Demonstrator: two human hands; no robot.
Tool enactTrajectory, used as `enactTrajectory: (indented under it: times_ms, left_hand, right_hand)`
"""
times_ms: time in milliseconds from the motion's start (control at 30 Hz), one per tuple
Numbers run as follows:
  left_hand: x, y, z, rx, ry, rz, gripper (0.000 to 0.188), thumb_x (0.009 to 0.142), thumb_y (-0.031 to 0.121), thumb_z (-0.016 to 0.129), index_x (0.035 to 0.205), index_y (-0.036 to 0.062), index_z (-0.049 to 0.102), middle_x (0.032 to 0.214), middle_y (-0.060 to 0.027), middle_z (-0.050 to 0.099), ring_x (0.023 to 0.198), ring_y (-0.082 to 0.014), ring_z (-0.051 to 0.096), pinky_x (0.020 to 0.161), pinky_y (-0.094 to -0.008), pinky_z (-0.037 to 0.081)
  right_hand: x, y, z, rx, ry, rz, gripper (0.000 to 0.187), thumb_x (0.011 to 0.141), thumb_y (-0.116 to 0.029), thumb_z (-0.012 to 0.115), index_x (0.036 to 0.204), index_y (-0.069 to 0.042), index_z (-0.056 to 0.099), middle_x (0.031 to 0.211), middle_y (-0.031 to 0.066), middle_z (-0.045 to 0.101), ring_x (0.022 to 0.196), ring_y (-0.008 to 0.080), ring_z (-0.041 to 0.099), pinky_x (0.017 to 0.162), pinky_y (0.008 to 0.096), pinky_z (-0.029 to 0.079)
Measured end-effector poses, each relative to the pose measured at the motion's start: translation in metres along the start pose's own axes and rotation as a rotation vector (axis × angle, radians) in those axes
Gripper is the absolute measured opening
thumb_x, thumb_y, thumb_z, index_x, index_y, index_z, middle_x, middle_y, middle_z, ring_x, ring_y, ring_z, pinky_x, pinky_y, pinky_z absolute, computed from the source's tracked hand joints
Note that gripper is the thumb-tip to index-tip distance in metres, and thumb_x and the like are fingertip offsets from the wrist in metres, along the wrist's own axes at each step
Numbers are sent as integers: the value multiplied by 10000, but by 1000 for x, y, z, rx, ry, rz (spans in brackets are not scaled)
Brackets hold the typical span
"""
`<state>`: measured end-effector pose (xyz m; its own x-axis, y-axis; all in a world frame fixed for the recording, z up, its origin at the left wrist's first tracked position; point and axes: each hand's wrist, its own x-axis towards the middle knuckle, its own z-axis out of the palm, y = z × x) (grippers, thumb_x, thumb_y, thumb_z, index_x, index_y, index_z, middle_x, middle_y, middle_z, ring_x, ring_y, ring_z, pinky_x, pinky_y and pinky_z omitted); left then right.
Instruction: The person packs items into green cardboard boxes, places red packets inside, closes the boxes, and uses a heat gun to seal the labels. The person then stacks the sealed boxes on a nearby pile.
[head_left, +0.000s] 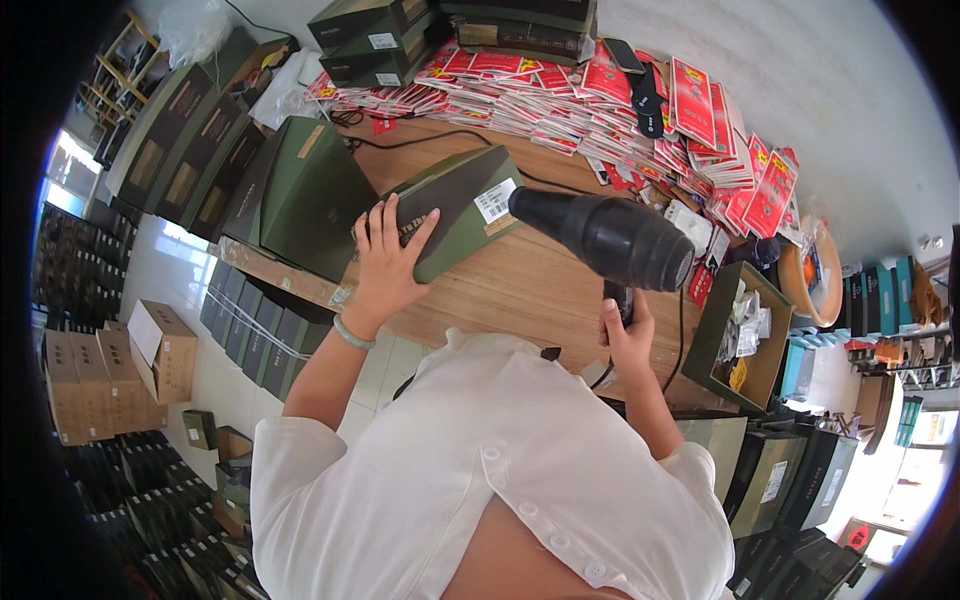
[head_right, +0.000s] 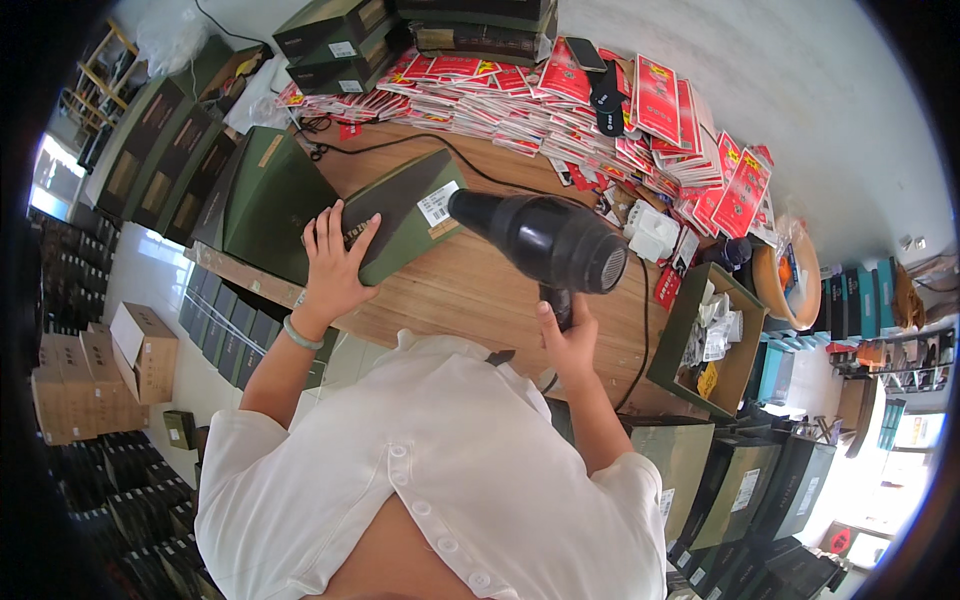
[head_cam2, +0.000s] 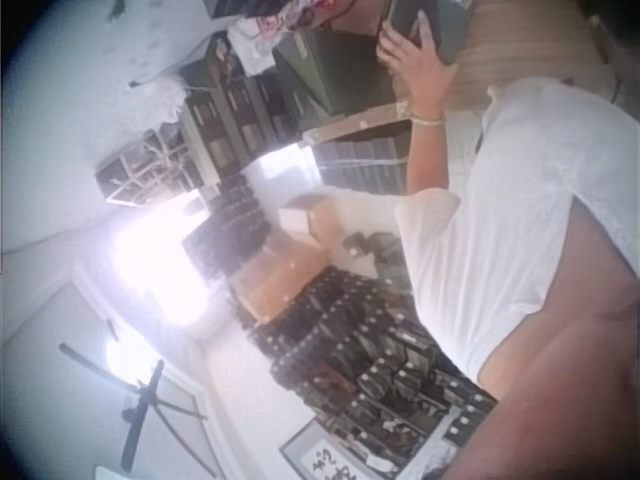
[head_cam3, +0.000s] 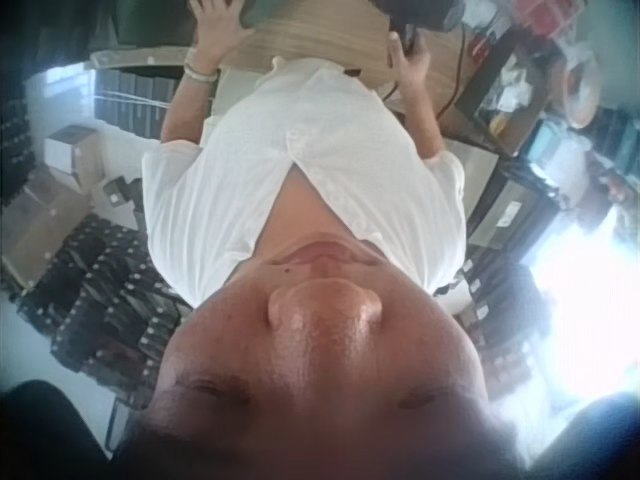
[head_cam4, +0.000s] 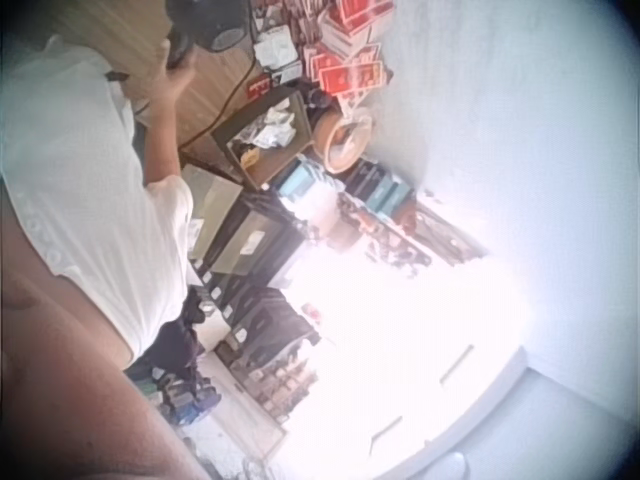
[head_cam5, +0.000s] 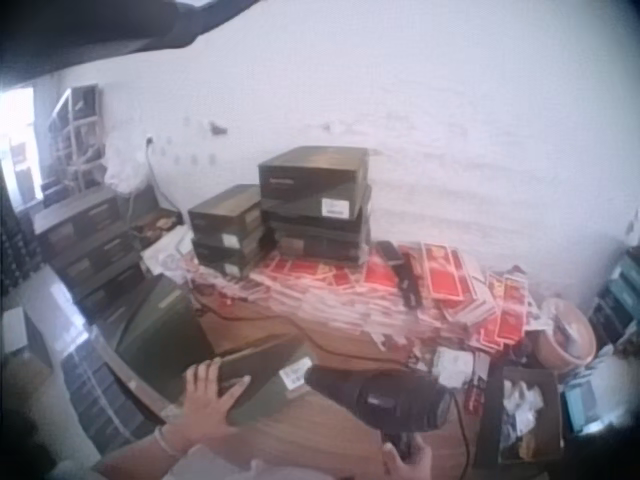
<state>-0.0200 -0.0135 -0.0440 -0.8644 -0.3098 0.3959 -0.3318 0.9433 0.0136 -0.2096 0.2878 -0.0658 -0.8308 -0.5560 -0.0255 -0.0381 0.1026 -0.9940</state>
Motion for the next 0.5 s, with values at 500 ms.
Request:
enactTrajectory:
  times_ms: [500]
  left_hand:
    - [-5, -8, -7, -45, -15, 0, 1126, 472, 313, 875, 1472, 187, 372, 1470, -291, 270, 1313, -440, 298, 1075, -576, 215]
  right_hand:
    - [-7, -28, 40, -393, 20, -179, 505, 858, -244, 753, 1251, -1, 549, 699, 7, 577, 562, 75, 491, 524, 255, 432]
